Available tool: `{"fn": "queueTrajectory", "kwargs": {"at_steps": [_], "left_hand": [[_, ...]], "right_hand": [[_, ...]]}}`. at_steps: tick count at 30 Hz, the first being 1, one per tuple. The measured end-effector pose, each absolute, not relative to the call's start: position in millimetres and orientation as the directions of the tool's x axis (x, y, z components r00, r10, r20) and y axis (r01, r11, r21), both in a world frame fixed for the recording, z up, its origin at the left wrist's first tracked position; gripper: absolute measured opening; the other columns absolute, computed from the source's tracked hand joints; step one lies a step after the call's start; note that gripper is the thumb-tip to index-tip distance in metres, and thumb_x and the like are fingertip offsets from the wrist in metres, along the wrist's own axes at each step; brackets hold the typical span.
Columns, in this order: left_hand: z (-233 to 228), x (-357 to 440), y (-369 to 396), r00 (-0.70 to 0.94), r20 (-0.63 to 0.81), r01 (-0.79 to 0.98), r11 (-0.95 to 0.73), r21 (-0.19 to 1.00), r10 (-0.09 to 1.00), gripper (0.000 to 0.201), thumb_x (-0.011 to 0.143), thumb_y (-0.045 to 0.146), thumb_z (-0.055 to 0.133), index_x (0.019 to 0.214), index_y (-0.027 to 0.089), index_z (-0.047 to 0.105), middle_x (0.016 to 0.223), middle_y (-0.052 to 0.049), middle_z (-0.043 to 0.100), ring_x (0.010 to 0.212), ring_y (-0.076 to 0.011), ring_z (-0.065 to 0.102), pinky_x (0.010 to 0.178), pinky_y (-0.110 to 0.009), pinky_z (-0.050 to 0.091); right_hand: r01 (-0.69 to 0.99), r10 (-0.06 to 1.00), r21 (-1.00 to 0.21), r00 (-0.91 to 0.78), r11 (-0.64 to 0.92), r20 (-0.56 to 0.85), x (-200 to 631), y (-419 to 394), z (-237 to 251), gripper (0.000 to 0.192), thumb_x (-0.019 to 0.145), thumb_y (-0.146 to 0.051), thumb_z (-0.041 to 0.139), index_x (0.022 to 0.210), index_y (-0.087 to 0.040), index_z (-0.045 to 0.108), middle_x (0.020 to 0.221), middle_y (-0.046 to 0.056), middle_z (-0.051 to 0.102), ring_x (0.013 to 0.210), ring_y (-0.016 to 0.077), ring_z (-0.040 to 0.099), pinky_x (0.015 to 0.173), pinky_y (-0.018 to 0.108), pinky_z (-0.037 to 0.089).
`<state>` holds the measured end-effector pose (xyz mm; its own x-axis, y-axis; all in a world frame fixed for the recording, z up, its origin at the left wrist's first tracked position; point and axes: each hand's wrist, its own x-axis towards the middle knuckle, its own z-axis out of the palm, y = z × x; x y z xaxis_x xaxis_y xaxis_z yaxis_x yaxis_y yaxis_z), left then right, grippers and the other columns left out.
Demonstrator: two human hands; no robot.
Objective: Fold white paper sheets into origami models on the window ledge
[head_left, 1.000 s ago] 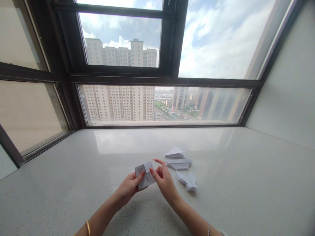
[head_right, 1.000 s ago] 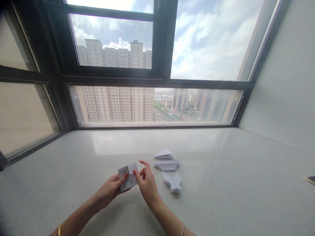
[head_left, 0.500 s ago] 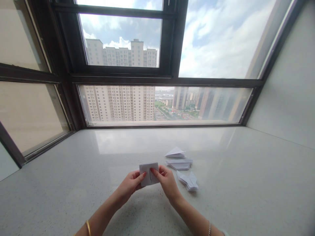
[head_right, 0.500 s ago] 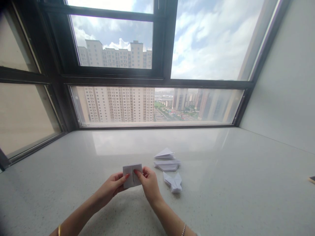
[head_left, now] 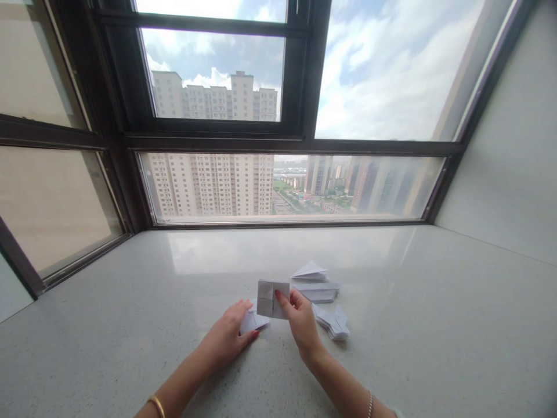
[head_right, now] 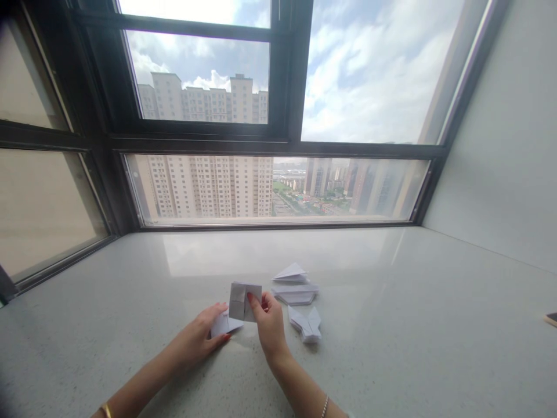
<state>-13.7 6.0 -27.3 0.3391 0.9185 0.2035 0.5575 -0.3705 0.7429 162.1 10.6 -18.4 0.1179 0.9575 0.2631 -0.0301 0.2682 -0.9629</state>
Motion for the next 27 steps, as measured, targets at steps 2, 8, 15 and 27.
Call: {"fn": "queueTrajectory", "kwargs": {"at_steps": [2,8,15,27], "left_hand": [[-26.6,-13.1,5.5,0.31,0.234,0.518,-0.369,0.771,0.922,0.047,0.064,0.041,0.061,0.106,0.021,0.056,0.115,-0.011,0.055,0.11,-0.0273,0.043,0.095,-0.037,0.025],[-10.3,-13.6,7.8,0.154,0.269,0.456,-0.31,0.834,0.951,0.034,0.077,0.045,0.043,0.066,0.018,0.06,0.057,-0.002,0.058,0.058,-0.0176,0.053,0.063,-0.028,0.038],[1.5,-17.1,12.8,-0.008,0.14,-0.1,-0.141,0.985,0.99,0.043,0.075,0.049,0.044,0.094,0.013,0.057,0.078,-0.005,0.065,0.073,-0.0191,0.058,0.067,-0.028,0.043],[8.3,4.7,-16.1,0.505,0.435,0.357,-0.64,0.681,0.745,0.03,0.08,0.029,0.047,0.108,0.028,0.055,0.119,-0.002,0.052,0.114,-0.021,0.04,0.1,-0.037,0.024]], "right_hand": [[-0.028,0.956,-0.963,0.135,0.268,0.262,162.8,12.0,-20.1,0.037,0.066,-0.053,0.053,0.063,-0.016,0.053,0.052,-0.001,0.05,0.052,0.0131,0.046,0.046,0.022,0.035],[0.002,0.937,-0.965,0.239,0.263,0.256,167.3,18.6,-26.8,0.04,0.067,-0.054,0.051,0.073,-0.016,0.057,0.051,-0.001,0.052,0.05,0.013,0.045,0.044,0.022,0.034],[-0.048,0.95,-0.968,0.208,0.248,0.233,163.9,12.5,-18.8,0.034,0.066,-0.05,0.053,0.068,-0.016,0.055,0.055,-0.002,0.052,0.049,0.0116,0.044,0.043,0.021,0.034],[-0.215,0.997,-0.974,-0.004,0.076,0.078,154.8,2.8,-10.6,0.031,0.06,-0.046,0.058,0.062,-0.016,0.053,0.049,-0.004,0.05,0.041,0.0085,0.043,0.036,0.019,0.033]]}}
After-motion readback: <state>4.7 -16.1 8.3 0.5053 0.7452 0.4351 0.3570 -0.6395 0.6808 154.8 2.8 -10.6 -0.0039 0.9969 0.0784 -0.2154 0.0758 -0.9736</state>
